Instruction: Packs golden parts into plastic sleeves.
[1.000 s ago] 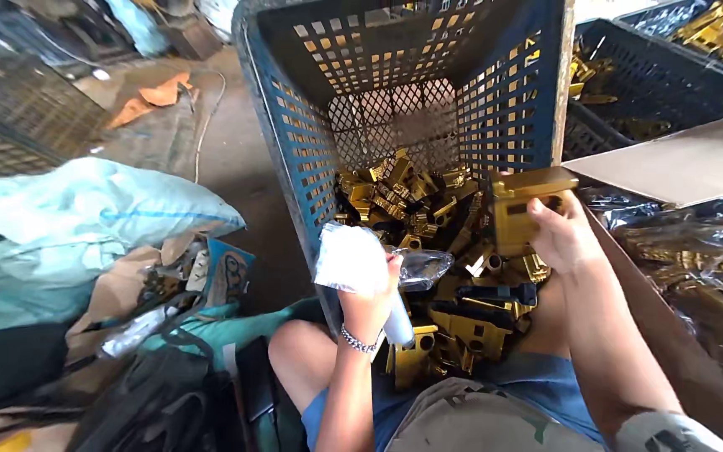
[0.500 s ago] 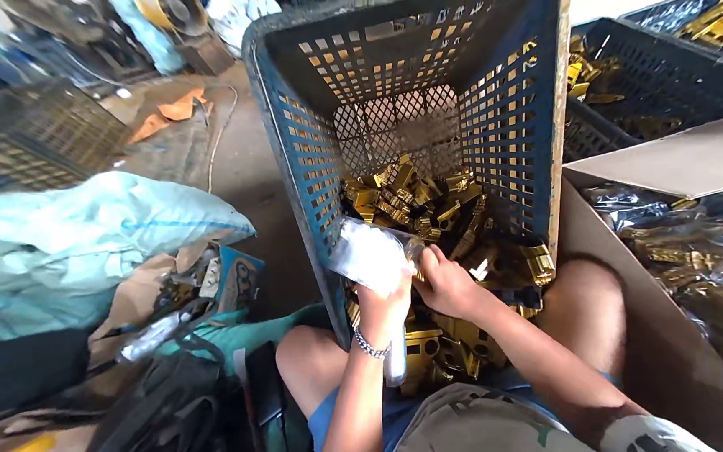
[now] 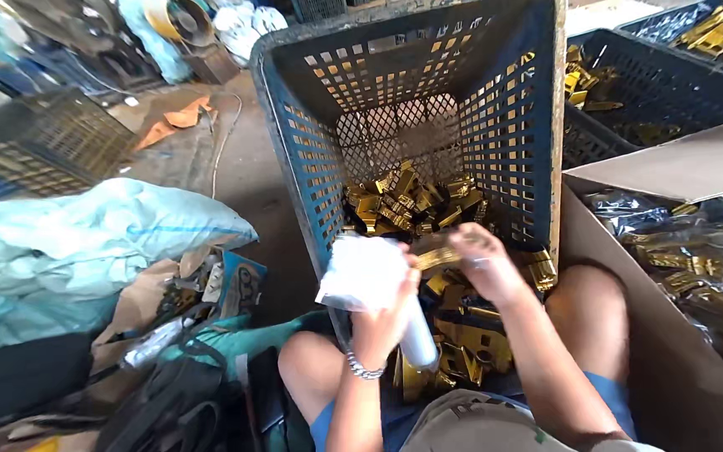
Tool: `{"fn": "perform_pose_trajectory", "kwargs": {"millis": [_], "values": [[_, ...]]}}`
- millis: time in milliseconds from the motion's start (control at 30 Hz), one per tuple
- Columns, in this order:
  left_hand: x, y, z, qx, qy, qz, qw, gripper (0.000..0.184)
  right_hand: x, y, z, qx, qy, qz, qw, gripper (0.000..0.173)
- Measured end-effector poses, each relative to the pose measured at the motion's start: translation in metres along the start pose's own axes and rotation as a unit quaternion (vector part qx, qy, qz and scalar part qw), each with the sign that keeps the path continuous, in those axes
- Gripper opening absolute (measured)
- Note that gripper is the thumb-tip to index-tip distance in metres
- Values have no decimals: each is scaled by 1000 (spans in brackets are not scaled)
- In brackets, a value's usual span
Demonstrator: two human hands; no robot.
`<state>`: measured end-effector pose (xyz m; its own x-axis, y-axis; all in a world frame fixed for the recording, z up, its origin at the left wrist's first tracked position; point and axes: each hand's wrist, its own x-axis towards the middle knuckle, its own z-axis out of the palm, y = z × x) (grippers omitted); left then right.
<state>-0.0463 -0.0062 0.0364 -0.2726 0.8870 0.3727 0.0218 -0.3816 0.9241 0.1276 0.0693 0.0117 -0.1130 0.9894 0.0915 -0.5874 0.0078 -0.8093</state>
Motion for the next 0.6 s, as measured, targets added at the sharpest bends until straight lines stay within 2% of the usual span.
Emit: {"fn": "perform_pose_trajectory", "kwargs": {"millis": [33, 67, 100, 133, 167, 200, 233, 267, 300, 333, 400, 433, 467, 533, 600], "values": [[3, 6, -10, -33, 23, -58, 998, 36, 1, -4, -19, 162, -16, -36, 986, 16], [6, 8, -17, -32, 43, -89, 995, 35, 4, -9, -32, 307, -44, -74, 948, 32], [7, 6, -19, -7, 55, -97, 994, 36, 7, -13, -36, 384, -76, -95, 915, 45], [6, 0, -16, 44, 57, -87, 994, 45, 7, -16, -29, 341, -70, -86, 933, 56], [3, -9, -11, 101, 46, -59, 992, 58, 5, -16, -18, 201, -75, -47, 975, 60], [1, -17, -3, 152, 34, -14, 988, 63, 0, -14, -4, 48, -100, -2, 994, 55], [-1, -24, 6, 184, 26, 31, 982, 63, -4, -14, 9, -68, -147, 34, 986, 36], [-2, -27, 14, 191, 24, 61, 979, 55, -7, -15, 22, -155, -169, 51, 972, 25], [-4, -24, 18, 158, 6, 53, 986, 50, -10, -15, 29, -215, -165, 54, 961, 15], [-6, -16, 18, 92, -34, 8, 995, 51, -13, -15, 30, -237, -153, 57, 958, 8], [-5, 3, 16, -48, -102, -107, 988, 63, -20, -12, 24, -239, -151, 71, 957, 16], [-3, 5, 13, -69, -105, -133, 983, 63, -26, -12, 22, -237, -158, 87, 955, 19], [-1, 2, 7, -27, -90, -128, 987, 60, -32, -12, 19, -238, -173, 106, 950, 19], [9, -17, -12, 183, -37, -27, 982, 55, -38, -16, 10, -254, -224, 135, 931, 12], [15, -36, -27, 380, 67, 113, 916, 41, -42, -16, 2, -250, -222, 150, 930, 7]]}}
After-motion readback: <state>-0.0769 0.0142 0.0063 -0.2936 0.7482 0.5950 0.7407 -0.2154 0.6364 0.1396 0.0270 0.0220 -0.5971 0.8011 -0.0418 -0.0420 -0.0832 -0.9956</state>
